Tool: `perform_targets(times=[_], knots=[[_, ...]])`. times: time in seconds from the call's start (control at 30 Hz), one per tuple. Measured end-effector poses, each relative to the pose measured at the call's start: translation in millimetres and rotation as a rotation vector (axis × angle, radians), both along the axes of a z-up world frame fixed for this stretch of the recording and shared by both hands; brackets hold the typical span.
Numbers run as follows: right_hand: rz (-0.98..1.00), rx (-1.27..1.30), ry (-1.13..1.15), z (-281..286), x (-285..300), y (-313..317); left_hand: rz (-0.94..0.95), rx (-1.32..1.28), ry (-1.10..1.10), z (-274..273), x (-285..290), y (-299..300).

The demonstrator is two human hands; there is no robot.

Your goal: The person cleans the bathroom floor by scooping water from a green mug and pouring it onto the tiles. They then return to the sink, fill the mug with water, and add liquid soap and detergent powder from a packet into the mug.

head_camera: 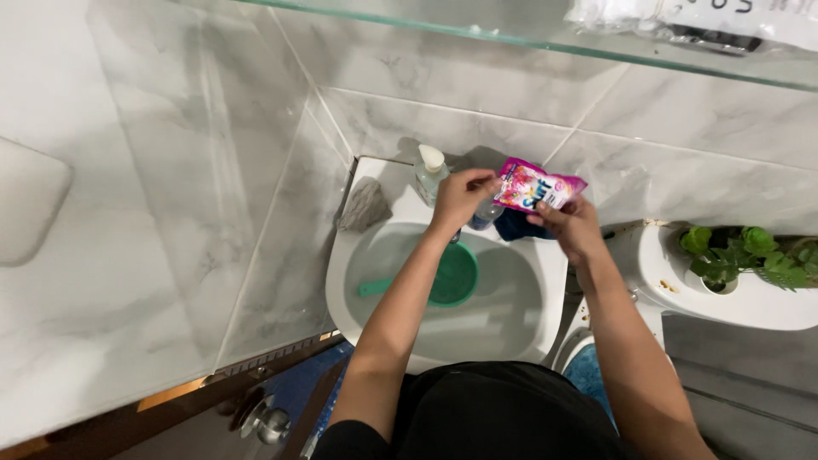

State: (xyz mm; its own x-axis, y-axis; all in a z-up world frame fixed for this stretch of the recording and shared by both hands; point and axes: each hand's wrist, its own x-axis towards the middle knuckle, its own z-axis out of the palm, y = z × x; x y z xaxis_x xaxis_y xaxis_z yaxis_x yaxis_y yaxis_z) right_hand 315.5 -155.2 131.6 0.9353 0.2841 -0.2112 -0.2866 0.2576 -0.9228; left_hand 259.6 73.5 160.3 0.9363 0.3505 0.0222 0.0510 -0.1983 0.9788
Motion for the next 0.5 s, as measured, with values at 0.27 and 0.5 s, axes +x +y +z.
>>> perform_targets(times=[0.27, 0.5], knots=[[0.073, 0.353, 0.418, -26, -38, -12, 0.048, 0.022, 0.065, 25, -52, 0], [0.173, 0.55, 0.639, -8, -82, 2, -0.071, 0.049, 0.0, 38, -99, -39]])
